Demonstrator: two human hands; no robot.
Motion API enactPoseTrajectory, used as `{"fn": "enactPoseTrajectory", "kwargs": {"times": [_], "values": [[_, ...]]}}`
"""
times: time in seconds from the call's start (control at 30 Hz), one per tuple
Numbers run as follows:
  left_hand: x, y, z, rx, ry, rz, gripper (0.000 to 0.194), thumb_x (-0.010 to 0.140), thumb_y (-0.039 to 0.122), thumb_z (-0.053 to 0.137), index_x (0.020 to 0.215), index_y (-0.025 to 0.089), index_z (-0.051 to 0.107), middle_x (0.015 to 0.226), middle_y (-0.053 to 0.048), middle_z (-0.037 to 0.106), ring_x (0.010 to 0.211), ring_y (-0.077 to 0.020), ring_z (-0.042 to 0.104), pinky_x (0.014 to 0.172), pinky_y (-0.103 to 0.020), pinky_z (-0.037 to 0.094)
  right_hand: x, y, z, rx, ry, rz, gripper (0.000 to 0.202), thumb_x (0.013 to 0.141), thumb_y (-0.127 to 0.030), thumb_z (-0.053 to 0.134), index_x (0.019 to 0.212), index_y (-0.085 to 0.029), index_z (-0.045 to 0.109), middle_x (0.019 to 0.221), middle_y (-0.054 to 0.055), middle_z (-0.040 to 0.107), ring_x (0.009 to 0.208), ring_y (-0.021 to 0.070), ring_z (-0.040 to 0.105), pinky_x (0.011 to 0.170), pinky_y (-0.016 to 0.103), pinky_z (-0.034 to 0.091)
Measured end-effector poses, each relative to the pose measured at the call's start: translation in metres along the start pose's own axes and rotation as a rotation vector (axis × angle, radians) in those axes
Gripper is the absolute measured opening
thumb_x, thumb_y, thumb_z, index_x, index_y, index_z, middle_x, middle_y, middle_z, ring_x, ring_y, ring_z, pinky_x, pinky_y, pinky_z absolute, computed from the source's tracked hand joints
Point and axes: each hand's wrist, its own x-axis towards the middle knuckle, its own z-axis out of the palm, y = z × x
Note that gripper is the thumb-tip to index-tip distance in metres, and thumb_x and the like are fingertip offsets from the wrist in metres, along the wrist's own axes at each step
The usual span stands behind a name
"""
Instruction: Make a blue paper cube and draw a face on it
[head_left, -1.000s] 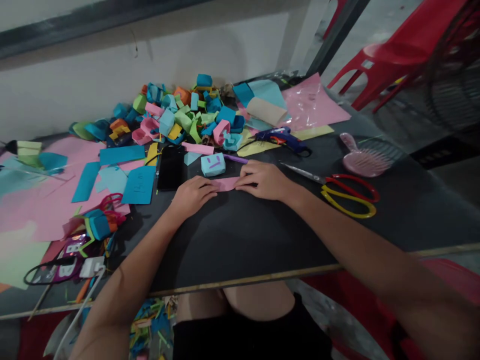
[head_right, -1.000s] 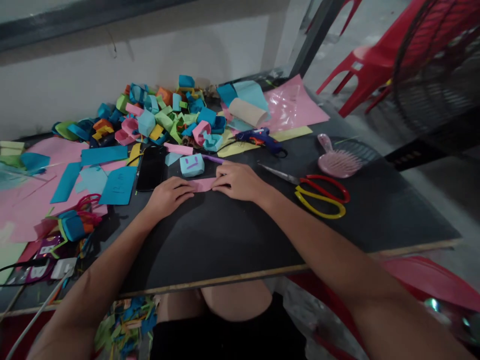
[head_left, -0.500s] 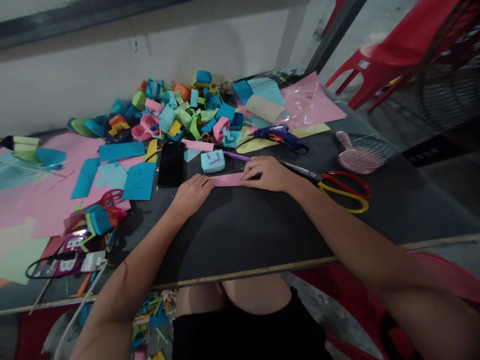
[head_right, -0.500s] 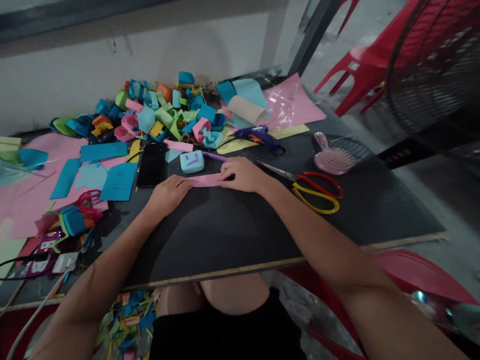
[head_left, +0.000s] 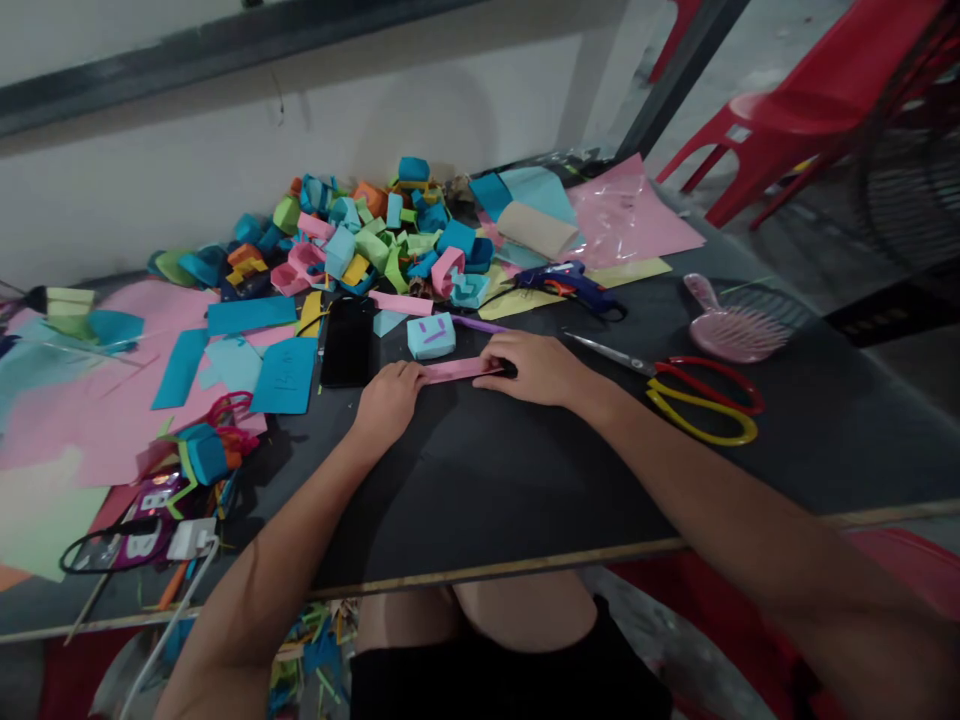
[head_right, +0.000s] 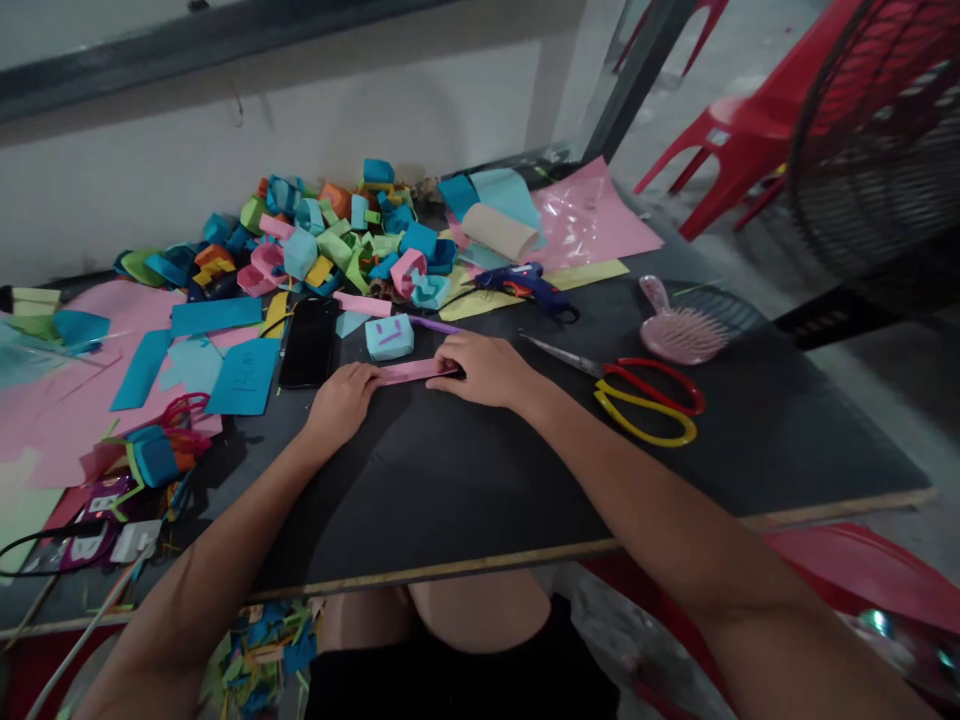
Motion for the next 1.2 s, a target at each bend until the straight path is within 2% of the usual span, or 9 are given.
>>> {"fn": "enactPoseTrajectory", "kwargs": {"times": [0.13, 0.3, 0.47, 0.63, 0.73, 0.87, 0.97, 1.13, 1.2], "values": [[0.001, 0.003, -0.001, -0.037, 0.023, -0.018, 0.020, 0.098, 0.023, 0.046, 0.098, 0.015, 0.064, 0.097, -0.007, 0.070, 0.094, -0.0194, 0.065, 0.084, -0.031, 0.051, 0.003, 0.005, -0.002, 0.040, -0.011, 0.012, 0.021, 0.091, -0.033, 0.054, 0.085, -0.022, 0.070, 0.091, 0.006, 0.072, 0.091, 0.0219, 0.064, 0.076, 0.034, 0.047], [0.002, 0.009, -0.002, -0.033, 0.055, -0.004, 0.022, 0.098, 0.028, 0.045, 0.097, 0.017, 0.065, 0.095, -0.006, 0.071, 0.089, -0.0183, 0.066, 0.079, -0.029, 0.051, 0.003, 0.006, -0.009, 0.169, 0.025, 0.131, 0.012, 0.079, -0.026, 0.064, 0.070, -0.020, 0.070, 0.076, 0.004, 0.069, 0.072, 0.0178, 0.063, 0.069, 0.031, 0.047], [0.004, 0.011, -0.002, -0.011, 0.041, -0.029, 0.024, 0.098, 0.030, 0.045, 0.098, 0.017, 0.065, 0.095, -0.007, 0.071, 0.083, -0.0181, 0.067, 0.070, -0.027, 0.050, 0.000, 0.001, -0.014, 0.191, 0.019, 0.157, 0.010, 0.076, -0.024, 0.066, 0.067, -0.021, 0.070, 0.077, 0.003, 0.070, 0.072, 0.0179, 0.064, 0.071, 0.032, 0.047], [0.008, 0.012, -0.003, -0.008, -0.005, -0.073, 0.023, 0.097, 0.032, 0.046, 0.099, 0.019, 0.065, 0.094, -0.005, 0.071, 0.079, -0.0174, 0.066, 0.061, -0.025, 0.046, 0.000, -0.004, -0.011, 0.148, 0.055, 0.277, 0.010, 0.077, -0.022, 0.064, 0.082, -0.022, 0.073, 0.081, 0.002, 0.070, 0.076, 0.0188, 0.063, 0.073, 0.033, 0.046], [0.011, 0.017, -0.005, 0.026, -0.004, -0.096, 0.024, 0.097, 0.033, 0.045, 0.099, 0.019, 0.065, 0.094, -0.005, 0.071, 0.077, -0.0172, 0.066, 0.059, -0.024, 0.044, 0.003, -0.008, -0.011, 0.035, 0.092, 0.230, 0.014, 0.079, -0.020, 0.062, 0.082, -0.024, 0.075, 0.093, 0.004, 0.069, 0.091, 0.0227, 0.061, 0.083, 0.039, 0.044], [0.014, 0.026, -0.010, 0.096, -0.036, -0.111, 0.027, 0.098, 0.033, 0.041, 0.101, 0.018, 0.064, 0.095, -0.008, 0.071, 0.075, -0.0175, 0.066, 0.059, -0.025, 0.044, 0.007, -0.015, -0.010, -0.065, 0.136, 0.122, 0.015, 0.085, -0.029, 0.062, 0.078, -0.022, 0.073, 0.113, 0.007, 0.063, 0.107, 0.0273, 0.054, 0.094, 0.046, 0.037], [0.014, 0.032, -0.014, 0.129, -0.078, -0.146, 0.030, 0.099, 0.035, 0.038, 0.106, 0.018, 0.062, 0.101, -0.009, 0.070, 0.079, -0.0188, 0.067, 0.062, -0.025, 0.045, 0.006, -0.016, -0.004, -0.005, 0.119, 0.094, 0.017, 0.088, -0.029, 0.059, 0.080, -0.020, 0.072, 0.108, 0.008, 0.064, 0.106, 0.0263, 0.055, 0.093, 0.044, 0.039], [0.011, 0.035, -0.013, 0.170, -0.119, -0.175, 0.034, 0.101, 0.035, 0.032, 0.112, 0.019, 0.060, 0.109, -0.010, 0.068, 0.083, -0.0201, 0.068, 0.066, -0.027, 0.047, 0.001, -0.012, 0.008, 0.090, 0.262, 0.030, 0.015, 0.083, -0.026, 0.064, 0.073, -0.020, 0.072, 0.101, 0.008, 0.065, 0.098, 0.0228, 0.057, 0.088, 0.038, 0.045], [0.009, 0.035, -0.011, 0.166, -0.101, -0.190, 0.033, 0.101, 0.035, 0.034, 0.117, 0.019, 0.057, 0.110, -0.010, 0.068, 0.081, -0.0205, 0.068, 0.065, -0.027, 0.046, 0.000, -0.012, 0.011, 0.090, 0.292, 0.069, 0.015, 0.080, -0.028, 0.067, 0.069, -0.021, 0.074, 0.099, 0.007, 0.066, 0.095, 0.0223, 0.057, 0.086, 0.038, 0.046]]}}
